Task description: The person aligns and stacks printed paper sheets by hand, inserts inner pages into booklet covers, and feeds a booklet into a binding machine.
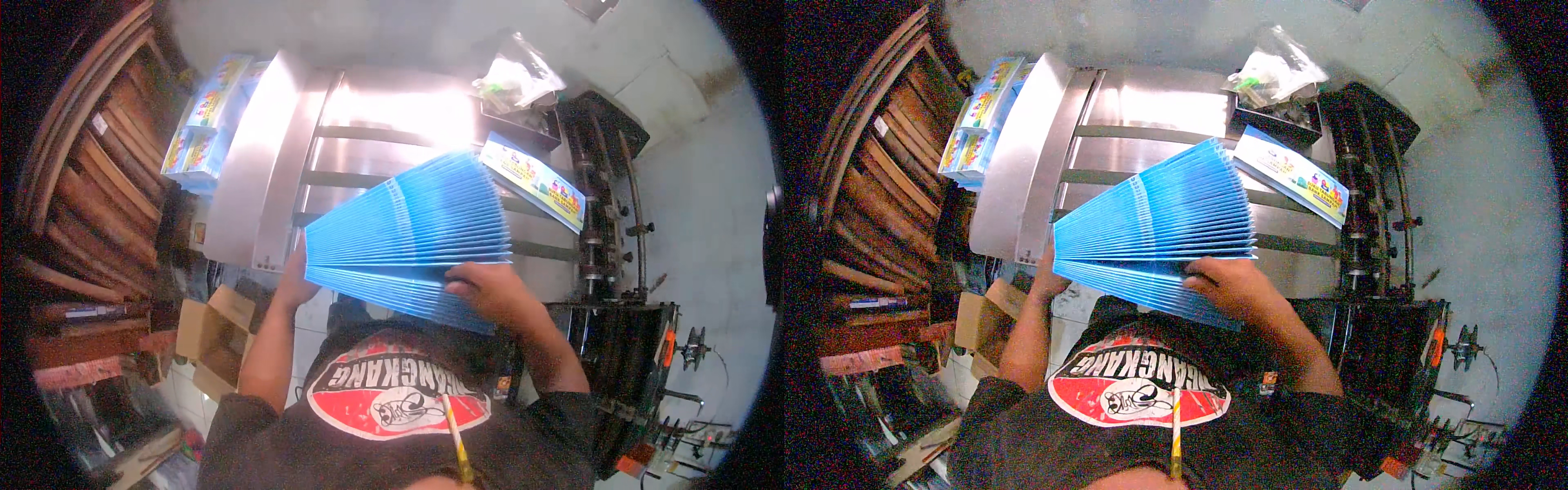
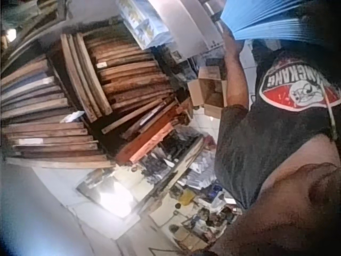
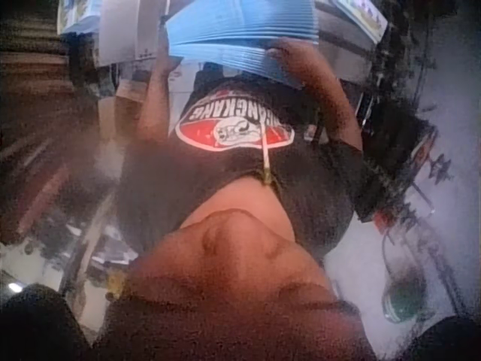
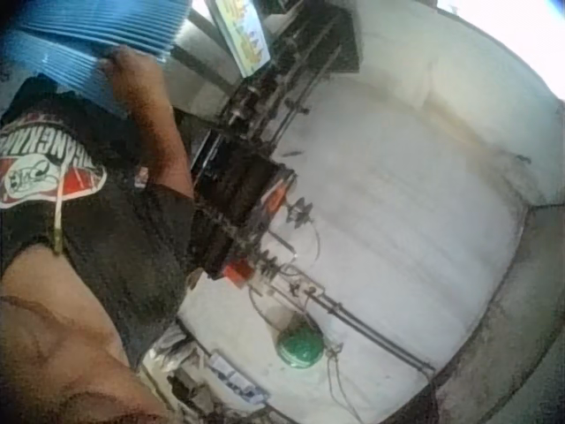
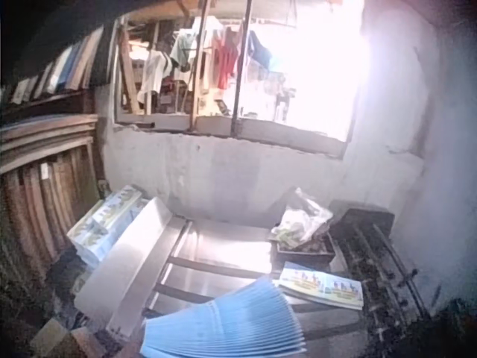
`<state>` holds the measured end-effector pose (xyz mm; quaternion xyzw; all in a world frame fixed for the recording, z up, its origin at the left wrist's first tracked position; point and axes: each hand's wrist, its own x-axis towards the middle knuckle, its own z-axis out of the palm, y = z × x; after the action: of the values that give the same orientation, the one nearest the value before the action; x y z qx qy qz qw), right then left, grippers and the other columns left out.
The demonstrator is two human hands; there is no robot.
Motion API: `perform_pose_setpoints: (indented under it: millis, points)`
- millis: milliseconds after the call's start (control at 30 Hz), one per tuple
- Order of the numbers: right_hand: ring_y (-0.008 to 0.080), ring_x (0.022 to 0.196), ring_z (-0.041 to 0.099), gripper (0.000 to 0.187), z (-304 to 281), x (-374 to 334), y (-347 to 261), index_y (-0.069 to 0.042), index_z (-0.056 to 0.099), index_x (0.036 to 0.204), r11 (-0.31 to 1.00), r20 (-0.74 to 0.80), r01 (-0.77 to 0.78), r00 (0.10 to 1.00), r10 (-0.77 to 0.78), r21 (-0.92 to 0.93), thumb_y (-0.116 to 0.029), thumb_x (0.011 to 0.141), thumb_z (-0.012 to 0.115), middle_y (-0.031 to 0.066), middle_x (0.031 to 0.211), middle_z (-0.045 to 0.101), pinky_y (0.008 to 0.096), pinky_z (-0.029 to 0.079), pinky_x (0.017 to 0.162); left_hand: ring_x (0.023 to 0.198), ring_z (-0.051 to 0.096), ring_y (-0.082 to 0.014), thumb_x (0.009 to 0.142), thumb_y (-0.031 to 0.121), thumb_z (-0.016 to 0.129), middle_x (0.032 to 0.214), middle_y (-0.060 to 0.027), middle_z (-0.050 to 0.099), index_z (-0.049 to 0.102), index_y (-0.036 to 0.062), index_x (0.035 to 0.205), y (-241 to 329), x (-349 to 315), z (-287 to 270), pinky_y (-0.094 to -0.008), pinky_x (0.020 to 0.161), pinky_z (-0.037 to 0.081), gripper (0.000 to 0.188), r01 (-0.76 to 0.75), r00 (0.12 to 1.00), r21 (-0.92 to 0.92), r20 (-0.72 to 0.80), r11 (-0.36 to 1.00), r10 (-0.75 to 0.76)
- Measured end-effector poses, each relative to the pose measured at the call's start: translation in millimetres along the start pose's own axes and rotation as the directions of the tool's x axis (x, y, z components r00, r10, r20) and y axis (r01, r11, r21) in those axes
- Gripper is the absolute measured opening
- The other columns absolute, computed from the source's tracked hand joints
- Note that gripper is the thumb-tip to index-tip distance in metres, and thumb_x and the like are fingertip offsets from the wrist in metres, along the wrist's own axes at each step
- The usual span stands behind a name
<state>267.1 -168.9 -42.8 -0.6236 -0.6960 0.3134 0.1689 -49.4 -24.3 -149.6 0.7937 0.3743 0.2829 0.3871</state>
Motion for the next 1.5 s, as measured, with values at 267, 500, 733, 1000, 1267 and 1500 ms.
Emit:
perform_pose_setpoints:
  millis: [267, 500, 733, 1000, 1267, 1500]
  points:
    - [0.0288, 0.095, 0.064, 0.037, -29, 0, 32, -0.004, 0.066, 0.107, 0.985, 0.203, -0.105, 0.976, 0.075, 0.14, -0.028, 0.079, 0.071, 0.0167, 0.101, 0.067, 0.0372, 0.048, 0.085, 0.112, 0.053, -0.0255, 0.08, 0.011, 0.067, 0.122, -0.0155, 0.054, 0.039, 0.0034, 0.133, 8, 5, 0, -0.0377, 0.096, 0.041, 0.061, 0.051, 0.998, -0.07, 0.03, 0.996, -0.049]
    - [0.0238, 0.086, 0.066, 0.025, -34, 1, 38, -0.003, 0.067, 0.101, 0.968, 0.223, -0.118, 0.973, 0.068, 0.22, -0.019, 0.082, 0.068, 0.0146, 0.094, 0.068, 0.0347, 0.05, 0.078, 0.111, 0.052, -0.0246, 0.08, 0.014, 0.067, 0.12, -0.0146, 0.055, 0.04, 0.0031, 0.131, 0, 2, 5, -0.0371, 0.096, 0.041, 0.059, 0.073, 0.997, -0.049, 0.003, 0.996, -0.073]
    - [0.0309, 0.082, 0.064, 0.02, -30, -12, 16, -0.007, 0.064, 0.098, 0.946, -0.154, 0.162, 0.965, -0.212, -0.282, -0.008, 0.081, 0.054, 0.0102, 0.091, 0.066, 0.0417, 0.051, 0.075, 0.109, 0.053, -0.0239, 0.081, 0.014, 0.067, 0.119, -0.0143, 0.055, 0.041, 0.0024, 0.128, -7, -2, 7, -0.0365, 0.095, 0.041, 0.055, 0.111, 0.994, -0.065, -0.001, 0.992, -0.112]
    - [0.0373, 0.095, 0.06, 0.024, -110, -27, 185, -0.005, 0.06, 0.108, 0.931, -0.844, -0.365, 0.499, 0.198, 0.002, -0.016, 0.093, 0.044, 0.0194, 0.102, 0.064, 0.0445, 0.046, 0.081, 0.109, 0.055, -0.028, 0.085, 0.023, 0.066, 0.119, -0.0171, 0.056, 0.036, 0.0032, 0.133, -30, -7, 9, -0.0372, 0.094, 0.042, 0.059, 0.078, 0.997, 0.035, 0.008, 0.996, -0.078]
    - [0.0394, 0.116, 0.048, 0.035, -51, 15, 237, 0.0, 0.054, 0.117, 0.682, -0.771, -0.601, 0.631, 0.084, -0.418, -0.016, 0.086, 0.057, 0.0232, 0.126, 0.051, 0.0431, 0.04, 0.097, 0.11, 0.056, -0.0307, 0.079, 0.02, 0.072, 0.12, -0.0167, 0.056, 0.037, 0.0044, 0.133, -36, -4, 9, -0.0391, 0.096, 0.042, 0.066, -0.021, 0.998, 0.081, -0.057, 0.996, 0.025]
    - [0.0348, 0.126, 0.041, 0.053, -5, 24, 0, -0.001, 0.051, 0.123, 0.965, -0.262, 0.026, 0.96, -0.098, -0.262, -0.024, 0.079, 0.069, 0.0177, 0.134, 0.045, 0.0449, 0.032, 0.105, 0.111, 0.054, -0.0248, 0.074, 0.014, 0.075, 0.118, -0.0127, 0.057, 0.04, 0.0054, 0.132, -40, -1, -4, -0.0367, 0.097, 0.041, 0.068, 0.13, 0.991, -0.048, -0.012, 0.99, -0.13]
